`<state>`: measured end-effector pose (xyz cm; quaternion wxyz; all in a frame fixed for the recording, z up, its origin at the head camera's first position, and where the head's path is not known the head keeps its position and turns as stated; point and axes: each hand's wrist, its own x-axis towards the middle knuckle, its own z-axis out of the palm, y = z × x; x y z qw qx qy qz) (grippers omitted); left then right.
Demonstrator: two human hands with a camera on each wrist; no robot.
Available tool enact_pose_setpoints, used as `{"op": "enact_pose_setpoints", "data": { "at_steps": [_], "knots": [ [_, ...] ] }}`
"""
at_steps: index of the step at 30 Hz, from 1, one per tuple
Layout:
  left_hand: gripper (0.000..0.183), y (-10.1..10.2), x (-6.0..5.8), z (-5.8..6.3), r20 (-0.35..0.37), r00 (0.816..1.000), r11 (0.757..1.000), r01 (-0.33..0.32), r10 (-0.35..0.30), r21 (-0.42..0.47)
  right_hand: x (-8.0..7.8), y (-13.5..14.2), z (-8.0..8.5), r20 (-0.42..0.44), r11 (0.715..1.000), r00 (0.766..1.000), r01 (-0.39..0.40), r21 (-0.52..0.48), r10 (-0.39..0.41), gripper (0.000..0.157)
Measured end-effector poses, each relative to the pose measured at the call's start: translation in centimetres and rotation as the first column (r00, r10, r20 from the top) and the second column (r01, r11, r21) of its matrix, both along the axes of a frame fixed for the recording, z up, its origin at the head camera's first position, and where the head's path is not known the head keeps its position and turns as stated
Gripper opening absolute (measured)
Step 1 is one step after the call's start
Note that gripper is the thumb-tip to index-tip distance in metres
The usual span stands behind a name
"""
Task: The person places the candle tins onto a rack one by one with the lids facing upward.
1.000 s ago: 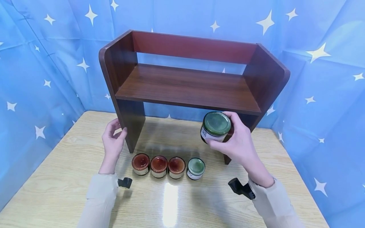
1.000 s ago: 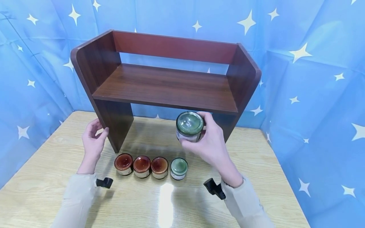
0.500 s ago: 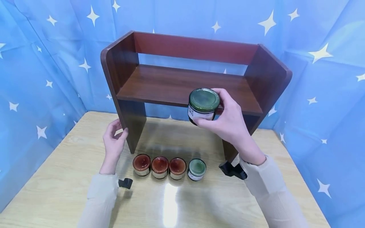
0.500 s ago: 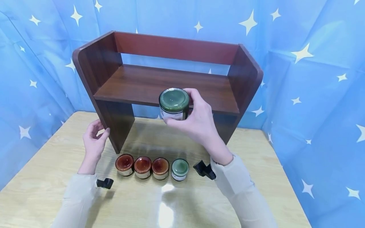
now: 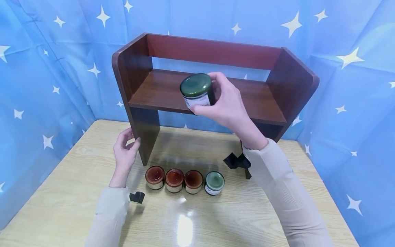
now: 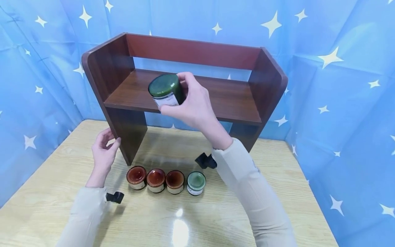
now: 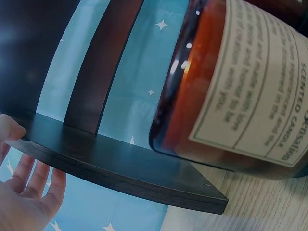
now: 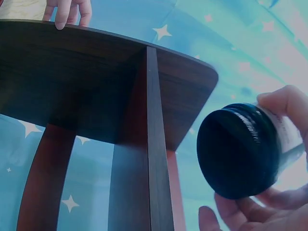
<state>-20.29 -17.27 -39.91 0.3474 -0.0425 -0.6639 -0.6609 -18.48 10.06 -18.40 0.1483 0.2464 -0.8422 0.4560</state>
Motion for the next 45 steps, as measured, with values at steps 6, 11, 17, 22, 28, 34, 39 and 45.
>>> {"op": "enact_pose_setpoints", "data": {
  "at_steps": [6, 11, 17, 22, 28, 34, 39, 45],
  "knots": [
    [0.034, 0.0, -0.1, 0.0, -0.008, 1.000, 1.000, 0.000, 0.000, -0.007, -1.4, -1.5, 0.7, 0.030, 0.995, 0.994, -0.101, -0.007, 0.101, 0.058],
    [0.033, 0.3, 0.4, 0.7, -0.006, 1.000, 1.000, 0.011, -0.011, -0.001, -2.3, -3.0, 1.2, 0.043, 0.996, 0.995, -0.091, 0.007, 0.091, 0.060],
    [0.032, 0.9, 1.4, 2.1, -0.003, 1.000, 1.000, 0.016, -0.016, -0.006, -3.4, -4.8, 1.7, 0.120, 1.000, 0.992, -0.026, 0.005, 0.025, 0.058],
    [0.032, 0.7, 1.1, 1.6, -0.006, 1.000, 1.000, 0.020, -0.020, 0.001, -4.3, -6.2, 1.8, 0.193, 0.998, 0.980, 0.056, -0.014, -0.052, 0.062],
    [0.034, 0.0, -0.1, 0.0, -0.002, 1.000, 1.000, 0.011, -0.011, 0.006, -5.0, -7.3, 1.9, 0.242, 0.996, 0.968, 0.082, -0.047, -0.068, 0.064],
    [0.034, 0.2, 0.4, 0.7, -0.010, 1.000, 1.000, 0.024, -0.024, 0.002, -5.4, -8.0, 1.8, 0.248, 0.985, 0.966, 0.104, -0.137, -0.068, 0.065],
    [0.034, 0.1, 0.2, 0.3, -0.022, 1.000, 1.000, 0.020, -0.020, 0.005, -5.8, -8.6, 1.5, 0.268, 0.959, 0.962, 0.122, -0.254, -0.052, 0.062],
    [0.035, -0.2, -0.3, -0.3, -0.018, 1.000, 1.000, 0.015, -0.014, 0.016, -6.0, -9.2, 1.2, 0.282, 0.942, 0.959, 0.120, -0.315, -0.029, 0.058]
  ]
}}
